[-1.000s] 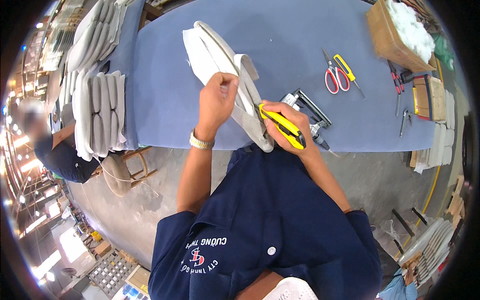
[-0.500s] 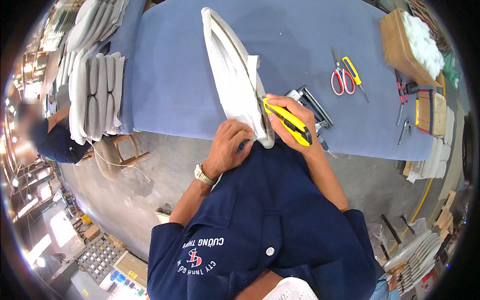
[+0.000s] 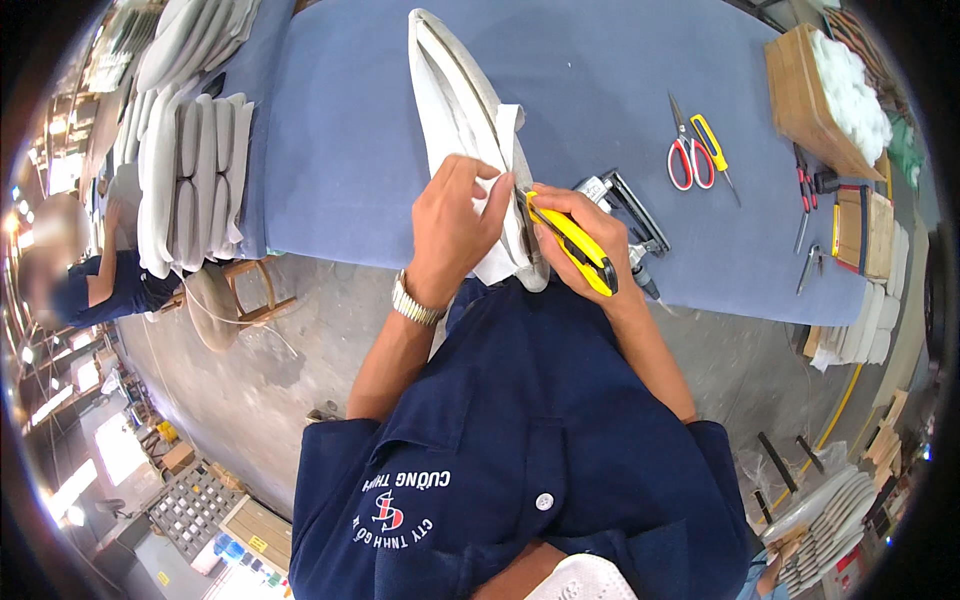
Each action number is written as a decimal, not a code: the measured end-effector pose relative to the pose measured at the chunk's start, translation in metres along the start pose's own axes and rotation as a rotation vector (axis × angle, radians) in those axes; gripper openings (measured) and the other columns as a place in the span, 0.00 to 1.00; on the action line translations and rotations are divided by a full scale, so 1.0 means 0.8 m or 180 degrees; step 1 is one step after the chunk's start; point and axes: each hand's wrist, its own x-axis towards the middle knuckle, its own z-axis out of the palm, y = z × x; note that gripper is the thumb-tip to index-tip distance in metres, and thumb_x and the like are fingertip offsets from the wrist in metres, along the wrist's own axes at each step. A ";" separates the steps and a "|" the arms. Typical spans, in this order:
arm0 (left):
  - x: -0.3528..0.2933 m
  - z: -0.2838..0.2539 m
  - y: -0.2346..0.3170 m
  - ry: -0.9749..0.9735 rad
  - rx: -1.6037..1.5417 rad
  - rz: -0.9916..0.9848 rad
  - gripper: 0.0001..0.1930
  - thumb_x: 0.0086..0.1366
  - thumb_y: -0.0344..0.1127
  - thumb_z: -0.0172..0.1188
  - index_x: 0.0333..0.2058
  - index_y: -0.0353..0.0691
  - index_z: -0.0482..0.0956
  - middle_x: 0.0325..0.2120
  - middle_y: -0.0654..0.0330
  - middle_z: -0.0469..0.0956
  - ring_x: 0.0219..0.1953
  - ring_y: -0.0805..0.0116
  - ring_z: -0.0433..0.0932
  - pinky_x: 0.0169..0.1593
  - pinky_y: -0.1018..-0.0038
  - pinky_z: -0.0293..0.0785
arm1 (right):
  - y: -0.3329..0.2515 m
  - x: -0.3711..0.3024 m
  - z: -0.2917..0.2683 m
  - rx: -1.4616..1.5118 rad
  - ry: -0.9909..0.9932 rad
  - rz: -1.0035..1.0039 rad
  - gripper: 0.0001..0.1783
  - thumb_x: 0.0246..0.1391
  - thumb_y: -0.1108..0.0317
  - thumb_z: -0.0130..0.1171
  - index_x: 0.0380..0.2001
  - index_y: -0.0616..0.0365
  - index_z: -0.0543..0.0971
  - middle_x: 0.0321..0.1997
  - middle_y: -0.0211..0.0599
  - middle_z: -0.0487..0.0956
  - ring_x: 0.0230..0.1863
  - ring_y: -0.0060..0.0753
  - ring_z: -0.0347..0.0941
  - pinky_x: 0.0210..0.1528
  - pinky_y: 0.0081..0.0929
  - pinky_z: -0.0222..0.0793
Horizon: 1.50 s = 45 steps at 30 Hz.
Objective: The person staples fabric onto cushion cores using a pneumatic staple gun, trims excess fabric with a utility knife, and stacks the finished cushions. They handle multiple cushion cores and fabric pieces throughout the process.
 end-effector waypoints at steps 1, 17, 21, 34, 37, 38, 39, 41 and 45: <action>0.009 0.008 -0.005 -0.0148 0.0121 -0.0168 0.12 0.63 0.39 0.72 0.32 0.39 0.80 0.26 0.56 0.82 0.28 0.61 0.82 0.32 0.67 0.76 | -0.001 0.000 0.001 -0.0058 -0.0010 -0.0061 0.15 0.54 0.76 0.67 0.46 0.62 0.81 0.50 0.47 0.85 0.51 0.45 0.84 0.52 0.32 0.79; 0.036 0.036 -0.028 -0.0889 -0.1107 -0.0385 0.13 0.68 0.39 0.67 0.27 0.38 0.79 0.16 0.66 0.74 0.19 0.77 0.69 0.26 0.76 0.66 | 0.006 0.004 -0.012 0.0205 0.0040 0.0022 0.16 0.54 0.73 0.68 0.47 0.61 0.81 0.50 0.46 0.85 0.50 0.46 0.84 0.53 0.31 0.78; 0.034 0.048 -0.055 -0.0856 -0.2542 -0.1317 0.14 0.68 0.34 0.67 0.23 0.39 0.76 0.16 0.72 0.72 0.21 0.86 0.65 0.24 0.80 0.59 | 0.008 0.010 -0.016 0.0062 -0.0065 -0.0053 0.16 0.55 0.77 0.65 0.48 0.63 0.82 0.52 0.48 0.84 0.50 0.39 0.84 0.53 0.28 0.78; 0.034 0.050 -0.061 -0.0768 -0.3188 -0.1772 0.17 0.67 0.33 0.67 0.21 0.44 0.71 0.15 0.73 0.68 0.17 0.86 0.60 0.23 0.81 0.54 | -0.001 -0.007 -0.014 -0.0266 0.0024 0.0024 0.13 0.54 0.75 0.66 0.44 0.61 0.82 0.51 0.49 0.86 0.48 0.42 0.86 0.49 0.29 0.80; 0.035 0.051 -0.065 -0.0763 -0.3361 -0.1832 0.17 0.68 0.33 0.66 0.21 0.44 0.70 0.14 0.72 0.67 0.17 0.84 0.58 0.22 0.80 0.52 | -0.011 -0.023 -0.020 -0.0274 -0.0053 0.0198 0.13 0.53 0.75 0.66 0.44 0.61 0.81 0.50 0.48 0.86 0.48 0.42 0.86 0.49 0.29 0.81; 0.036 0.050 -0.064 -0.0772 -0.3430 -0.1848 0.17 0.68 0.32 0.66 0.21 0.44 0.70 0.14 0.72 0.67 0.17 0.84 0.58 0.22 0.80 0.52 | -0.011 -0.027 -0.020 -0.0251 -0.0011 0.0187 0.13 0.53 0.76 0.66 0.44 0.61 0.81 0.50 0.49 0.86 0.49 0.42 0.86 0.50 0.29 0.81; 0.036 0.050 -0.062 -0.0778 -0.3497 -0.1863 0.17 0.68 0.32 0.66 0.21 0.45 0.70 0.14 0.72 0.67 0.17 0.84 0.57 0.22 0.79 0.51 | -0.011 -0.032 -0.018 -0.0225 0.0030 0.0173 0.13 0.53 0.76 0.66 0.44 0.61 0.81 0.50 0.49 0.86 0.49 0.42 0.86 0.50 0.29 0.81; 0.035 0.054 -0.064 -0.0751 -0.3555 -0.1866 0.17 0.68 0.32 0.65 0.21 0.45 0.69 0.14 0.72 0.66 0.16 0.84 0.57 0.22 0.79 0.51 | -0.014 -0.036 -0.019 -0.0251 0.0053 0.0149 0.14 0.52 0.77 0.67 0.43 0.62 0.81 0.50 0.50 0.86 0.51 0.43 0.86 0.50 0.30 0.81; 0.033 0.057 -0.067 -0.0693 -0.3619 -0.1898 0.17 0.68 0.32 0.65 0.21 0.45 0.69 0.14 0.71 0.67 0.17 0.83 0.58 0.22 0.79 0.52 | -0.017 -0.043 -0.019 -0.0303 0.0056 0.0073 0.14 0.51 0.78 0.67 0.43 0.62 0.81 0.49 0.49 0.86 0.50 0.43 0.86 0.50 0.30 0.81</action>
